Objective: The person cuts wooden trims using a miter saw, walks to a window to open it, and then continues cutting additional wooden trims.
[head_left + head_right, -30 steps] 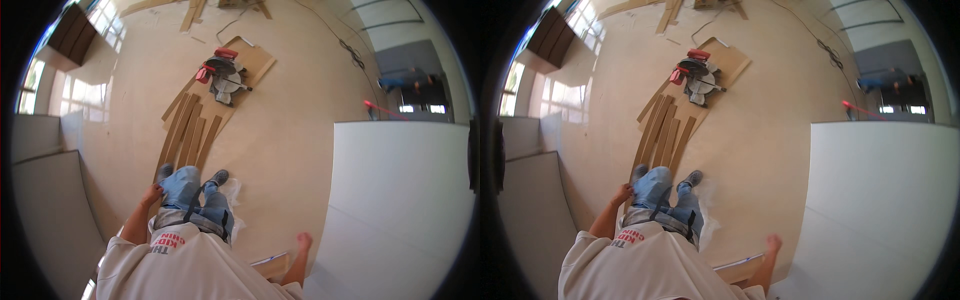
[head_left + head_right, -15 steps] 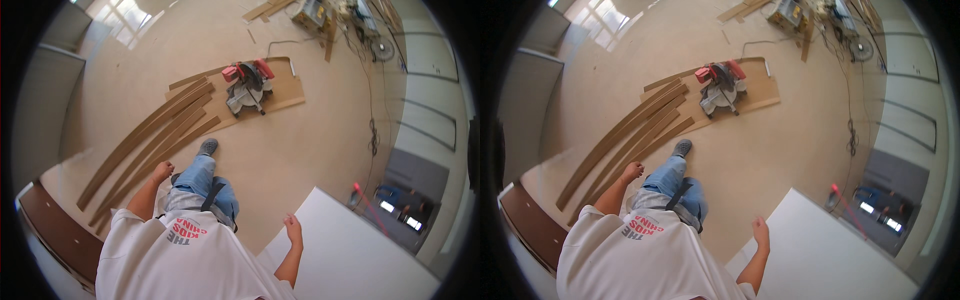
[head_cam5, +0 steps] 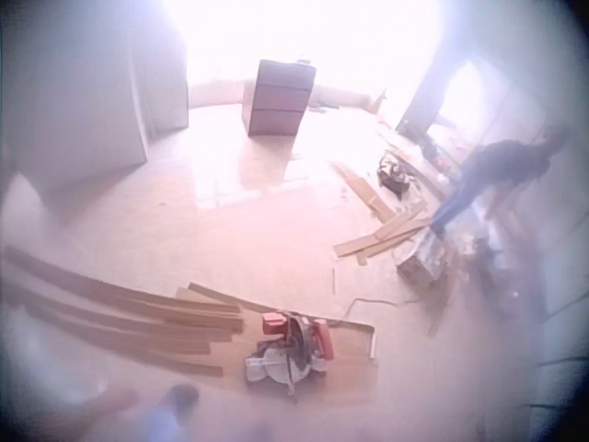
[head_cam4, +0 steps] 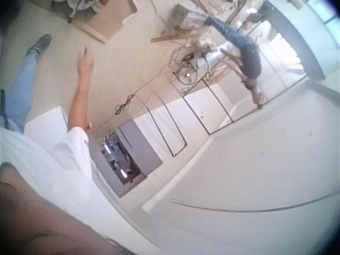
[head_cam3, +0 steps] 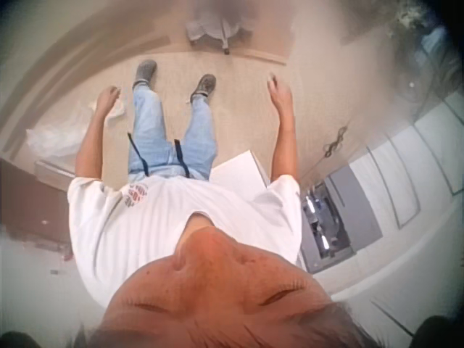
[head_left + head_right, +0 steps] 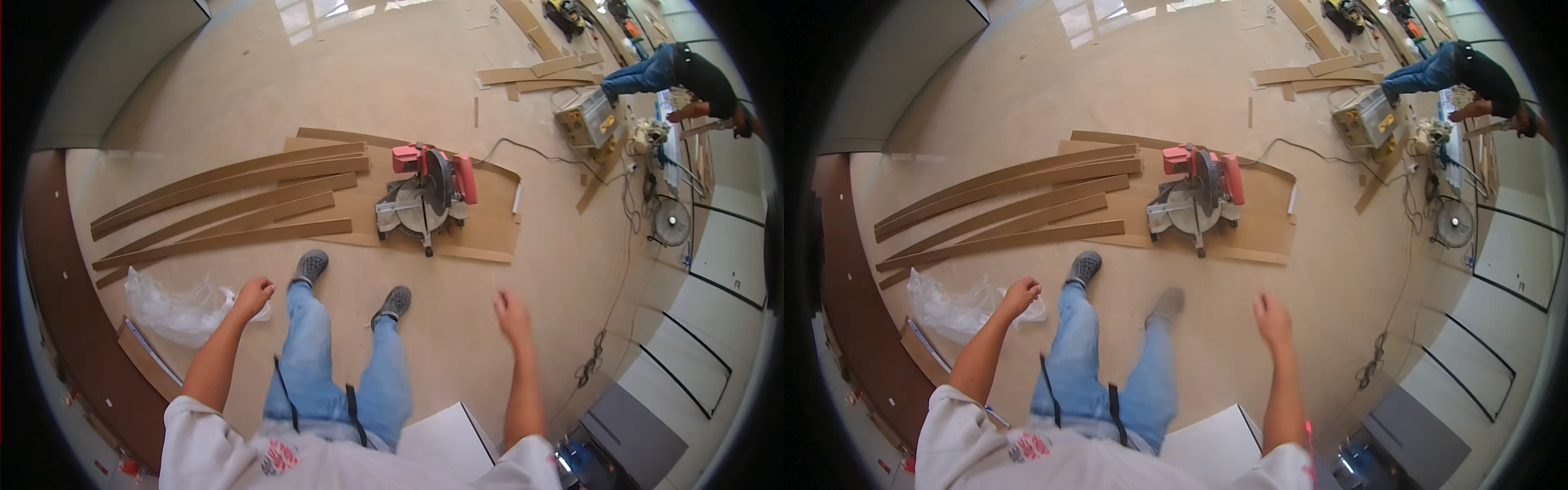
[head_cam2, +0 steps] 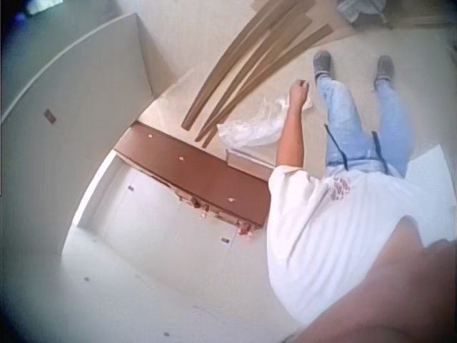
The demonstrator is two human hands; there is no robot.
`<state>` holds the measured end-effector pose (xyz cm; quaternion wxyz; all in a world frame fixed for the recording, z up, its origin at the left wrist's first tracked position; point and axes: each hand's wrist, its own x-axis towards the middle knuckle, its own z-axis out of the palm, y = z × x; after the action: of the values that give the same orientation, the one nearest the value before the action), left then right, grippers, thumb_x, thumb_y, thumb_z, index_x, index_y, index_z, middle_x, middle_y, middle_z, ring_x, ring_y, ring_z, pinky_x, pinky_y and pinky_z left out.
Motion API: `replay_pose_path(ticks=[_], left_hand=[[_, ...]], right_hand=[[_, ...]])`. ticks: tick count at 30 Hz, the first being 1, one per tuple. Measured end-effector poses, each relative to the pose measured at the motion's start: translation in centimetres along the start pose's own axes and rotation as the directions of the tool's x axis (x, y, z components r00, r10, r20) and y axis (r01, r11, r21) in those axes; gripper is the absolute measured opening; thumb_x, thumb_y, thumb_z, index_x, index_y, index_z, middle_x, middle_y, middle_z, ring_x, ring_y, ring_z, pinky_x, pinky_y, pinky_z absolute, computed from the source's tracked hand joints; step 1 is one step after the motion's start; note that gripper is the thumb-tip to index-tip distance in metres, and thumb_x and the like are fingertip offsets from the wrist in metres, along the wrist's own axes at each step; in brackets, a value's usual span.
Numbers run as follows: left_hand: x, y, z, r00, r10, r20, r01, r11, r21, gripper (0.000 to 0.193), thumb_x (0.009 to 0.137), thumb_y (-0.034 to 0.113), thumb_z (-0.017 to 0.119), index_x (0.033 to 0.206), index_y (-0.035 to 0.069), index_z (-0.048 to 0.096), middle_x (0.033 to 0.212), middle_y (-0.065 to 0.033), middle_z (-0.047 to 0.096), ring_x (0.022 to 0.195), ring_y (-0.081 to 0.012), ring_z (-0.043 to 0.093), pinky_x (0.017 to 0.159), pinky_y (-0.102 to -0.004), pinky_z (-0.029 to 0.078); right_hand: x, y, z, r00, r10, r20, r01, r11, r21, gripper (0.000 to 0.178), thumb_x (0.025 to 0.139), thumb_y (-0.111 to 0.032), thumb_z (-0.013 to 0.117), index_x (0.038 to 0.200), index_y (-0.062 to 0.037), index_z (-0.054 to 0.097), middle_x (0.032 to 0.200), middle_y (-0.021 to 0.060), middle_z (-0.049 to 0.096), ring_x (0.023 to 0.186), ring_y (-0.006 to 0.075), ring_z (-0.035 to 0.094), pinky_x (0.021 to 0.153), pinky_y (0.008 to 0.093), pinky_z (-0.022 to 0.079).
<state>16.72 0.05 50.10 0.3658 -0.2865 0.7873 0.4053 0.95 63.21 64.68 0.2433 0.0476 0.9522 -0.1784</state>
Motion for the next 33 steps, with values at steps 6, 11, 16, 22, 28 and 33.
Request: replay_pose_path(ticks=[6,11,16,22,28,33], left_hand=[[10.6,-2.3,9.8,0.996,0.07,0.058,-0.085,0.949,0.305,0.031,0.093,0.031,0.065,0.105,0.003,0.07,0.102,-0.019,0.073,0.099,-0.0357,0.068,0.087,-0.0449,0.053],[27.7,-8.6,18.4,0.979,0.203,0.027,-0.192,0.864,0.465,0.035,0.089,0.025,0.069,0.117,0.003,0.065,0.111,-0.0217,0.069,0.106,-0.04,0.065,0.09,-0.0485,0.052],[39.9,-11.1,23.8,0.889,0.414,-0.196,-0.208,0.747,0.631,0.05,0.08,0.021,0.079,0.123,0.005,0.059,0.119,-0.0186,0.063,0.111,-0.0383,0.06,0.091,-0.0471,0.051],[46.2,-11.8,25.3,0.733,0.63,-0.257,-0.256,0.606,0.753,0.06,0.068,0.023,0.088,0.117,0.004,0.059,0.114,-0.0152,0.058,0.111,-0.0358,0.055,0.094,-0.0449,0.049],[47.5,-12.0,24.7,0.756,0.632,-0.173,-0.278,0.549,0.788,0.064,0.06,0.024,0.091,0.112,0.004,0.059,0.112,-0.0151,0.056,0.111,-0.0356,0.055,0.094,-0.0437,0.049],[48.3,-12.4,24.1,0.759,0.639,-0.127,-0.281,0.498,0.821,0.068,0.057,0.03,0.094,0.108,0.002,0.06,0.109,-0.0156,0.057,0.109,-0.0354,0.055,0.093,-0.0427,0.05]], right_hand=[[29.5,-3.2,4.4,0.875,-0.391,-0.286,0.373,0.921,-0.116,0.033,0.097,-0.028,0.056,0.114,-0.0011,0.064,0.104,0.0279,0.067,0.098,0.0468,0.063,0.082,0.0523,0.051],[42.6,-4.7,12.6,0.904,-0.381,-0.194,0.381,0.924,-0.037,0.058,0.101,-0.047,0.051,0.14,-0.0056,0.053,0.122,0.0268,0.067,0.115,0.0435,0.063,0.097,0.0472,0.05],[45.6,-3.7,14.4,0.899,-0.412,-0.149,0.39,0.908,-0.156,0.047,0.103,-0.043,0.053,0.134,-0.0085,0.057,0.11,0.0164,0.07,0.087,0.0273,0.07,0.074,0.0381,0.056],[47.4,-1.3,13.6,0.925,-0.369,-0.09,0.379,0.913,0.149,0.046,0.101,-0.047,0.055,0.133,-0.0143,0.056,0.101,0.0039,0.067,0.075,0.012,0.062,0.056,0.0297,0.052],[47.8,-0.7,14.2,0.873,-0.445,-0.197,0.466,0.881,0.078,0.046,0.099,-0.048,0.055,0.132,-0.0169,0.056,0.102,0.0049,0.067,0.078,0.014,0.067,0.06,0.0329,0.055],[48.0,-0.6,13.7,0.85,-0.475,-0.23,0.492,0.871,0.019,0.043,0.099,-0.048,0.054,0.125,-0.0144,0.06,0.098,0.0044,0.068,0.074,0.014,0.067,0.057,0.0305,0.055]])
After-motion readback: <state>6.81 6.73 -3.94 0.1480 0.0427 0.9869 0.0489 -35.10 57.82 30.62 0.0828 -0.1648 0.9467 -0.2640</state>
